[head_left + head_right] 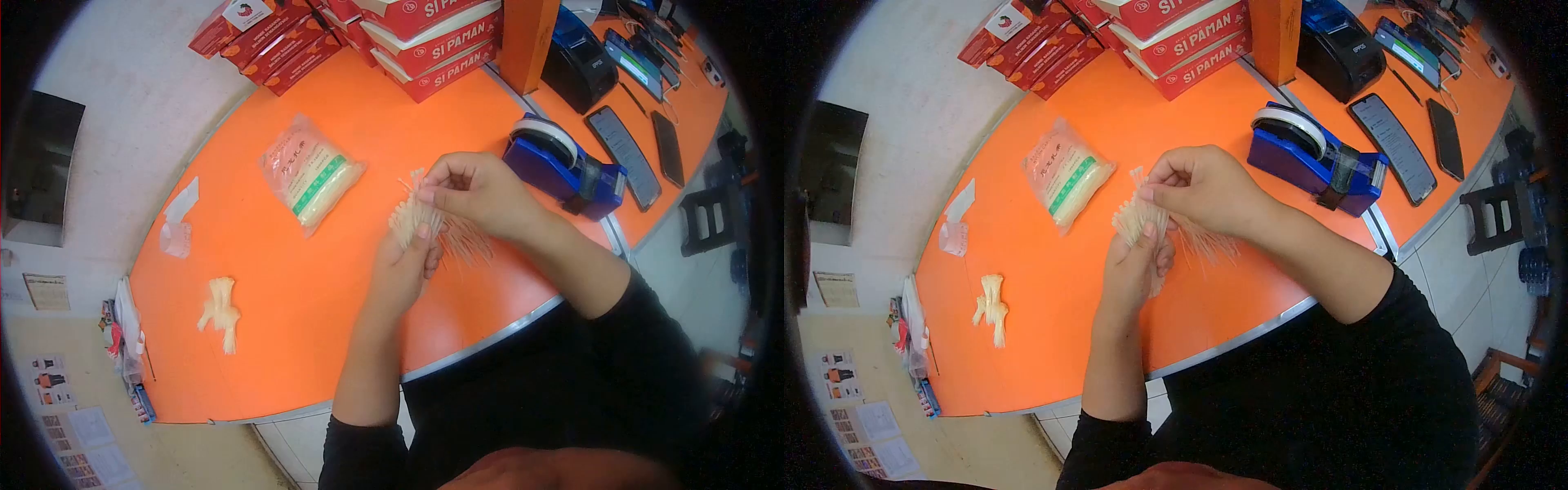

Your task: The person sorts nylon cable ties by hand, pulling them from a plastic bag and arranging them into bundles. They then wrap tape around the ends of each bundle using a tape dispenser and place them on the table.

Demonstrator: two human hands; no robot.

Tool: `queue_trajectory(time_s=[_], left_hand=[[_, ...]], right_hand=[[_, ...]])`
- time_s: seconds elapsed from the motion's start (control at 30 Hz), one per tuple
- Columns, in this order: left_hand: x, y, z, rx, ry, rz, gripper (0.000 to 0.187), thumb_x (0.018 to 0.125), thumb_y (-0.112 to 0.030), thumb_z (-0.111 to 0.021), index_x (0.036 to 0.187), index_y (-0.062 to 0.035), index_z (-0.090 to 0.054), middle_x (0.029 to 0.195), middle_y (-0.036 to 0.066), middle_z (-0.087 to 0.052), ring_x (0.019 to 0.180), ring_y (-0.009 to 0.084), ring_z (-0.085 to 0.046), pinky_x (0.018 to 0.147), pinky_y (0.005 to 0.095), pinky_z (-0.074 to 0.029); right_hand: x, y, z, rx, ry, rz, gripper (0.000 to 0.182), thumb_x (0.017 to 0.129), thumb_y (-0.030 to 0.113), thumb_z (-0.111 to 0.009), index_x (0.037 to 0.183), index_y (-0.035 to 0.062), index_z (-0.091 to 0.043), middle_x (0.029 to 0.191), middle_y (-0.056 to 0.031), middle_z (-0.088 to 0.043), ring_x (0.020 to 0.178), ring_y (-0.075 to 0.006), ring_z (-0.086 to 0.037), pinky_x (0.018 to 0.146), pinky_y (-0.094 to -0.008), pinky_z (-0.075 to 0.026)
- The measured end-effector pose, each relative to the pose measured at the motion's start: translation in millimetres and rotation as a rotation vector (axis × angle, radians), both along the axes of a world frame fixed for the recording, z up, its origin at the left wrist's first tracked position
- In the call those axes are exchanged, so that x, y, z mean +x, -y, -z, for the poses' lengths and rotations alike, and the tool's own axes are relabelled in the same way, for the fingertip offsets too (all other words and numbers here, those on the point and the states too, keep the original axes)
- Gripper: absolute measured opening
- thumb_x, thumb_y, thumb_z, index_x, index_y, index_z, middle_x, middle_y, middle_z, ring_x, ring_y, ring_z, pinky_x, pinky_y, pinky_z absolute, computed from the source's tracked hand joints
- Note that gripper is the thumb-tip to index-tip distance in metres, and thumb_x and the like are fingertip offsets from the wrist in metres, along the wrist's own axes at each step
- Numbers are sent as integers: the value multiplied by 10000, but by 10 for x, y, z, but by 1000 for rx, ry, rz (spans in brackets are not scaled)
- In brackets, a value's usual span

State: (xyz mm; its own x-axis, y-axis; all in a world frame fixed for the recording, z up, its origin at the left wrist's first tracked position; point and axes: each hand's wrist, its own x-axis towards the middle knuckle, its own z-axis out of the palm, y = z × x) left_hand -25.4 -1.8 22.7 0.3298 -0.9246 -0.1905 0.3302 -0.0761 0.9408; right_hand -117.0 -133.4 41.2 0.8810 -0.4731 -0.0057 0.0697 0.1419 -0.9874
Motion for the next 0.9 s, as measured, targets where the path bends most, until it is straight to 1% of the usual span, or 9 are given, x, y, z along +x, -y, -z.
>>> queue_trajectory(time_s=[0.1,0.27,0.33,0.47,0.53,0.63,0.77,0.83,0.9], left_hand=[[-20,7,-6,-28,-31,-17,299,884,-308,-441,930,-16,-484,632,3,-410,528,84,-379,445,206,-306],[-52,19,9,-22,-45,-89,299,885,-305,-437,936,-13,-481,633,2,-410,522,87,-375,444,207,-307],[-9,0,39,-32,-49,13,354,883,-355,-435,962,-13,-477,624,-6,-396,520,73,-357,445,194,-282],[-15,0,23,-7,-36,6,361,881,-368,-434,957,-18,-478,607,-5,-390,515,71,-356,445,193,-278],[-2,-6,13,-14,-52,29,292,884,-307,-438,920,-20,-483,625,6,-413,518,88,-377,439,205,-304],[5,-17,26,-12,-36,23,280,882,-293,-444,930,-20,-484,649,7,-425,521,84,-379,441,200,-302],[-8,4,71,-46,-43,-9,268,883,-276,-448,954,-20,-486,697,11,-452,529,79,-382,445,197,-304],[-15,7,88,-23,88,-26,260,886,-260,-446,977,-19,-485,740,13,-473,536,75,-383,446,197,-307],[-10,-2,67,7,96,-17,259,889,-256,-441,983,-19,-487,743,14,-477,537,74,-381,448,197,-307]], right_hand=[[15,-16,4,45,55,49,126,780,92,-608,830,-13,-561,743,-38,-581,672,-80,-538,627,-213,-453],[19,-16,19,-43,71,45,136,780,107,-611,828,-9,-560,752,-37,-573,682,-82,-532,633,-213,-451],[16,-18,17,-53,65,47,138,781,111,-611,829,-8,-560,758,-37,-571,687,-82,-531,635,-213,-450],[12,-21,4,-47,75,48,140,780,111,-611,830,-9,-559,760,-39,-572,692,-79,-530,640,-214,-449],[10,-23,-3,-30,78,51,142,778,112,-613,830,-9,-559,759,-41,-573,692,-78,-530,641,-213,-449],[8,-16,1,-31,86,67,139,780,112,-610,829,-9,-563,748,-41,-576,685,-77,-531,637,-214,-450],[-9,-16,-32,-114,-26,37,111,794,118,-599,835,17,-575,788,-19,-580,746,-71,-531,689,-206,-429],[-3,-21,-34,-162,-52,31,113,797,119,-597,833,13,-579,784,-22,-586,741,-72,-537,685,-207,-432],[9,-22,-14,-15,-21,6,110,801,116,-592,823,9,-584,782,-29,-592,738,-73,-541,685,-212,-437]])
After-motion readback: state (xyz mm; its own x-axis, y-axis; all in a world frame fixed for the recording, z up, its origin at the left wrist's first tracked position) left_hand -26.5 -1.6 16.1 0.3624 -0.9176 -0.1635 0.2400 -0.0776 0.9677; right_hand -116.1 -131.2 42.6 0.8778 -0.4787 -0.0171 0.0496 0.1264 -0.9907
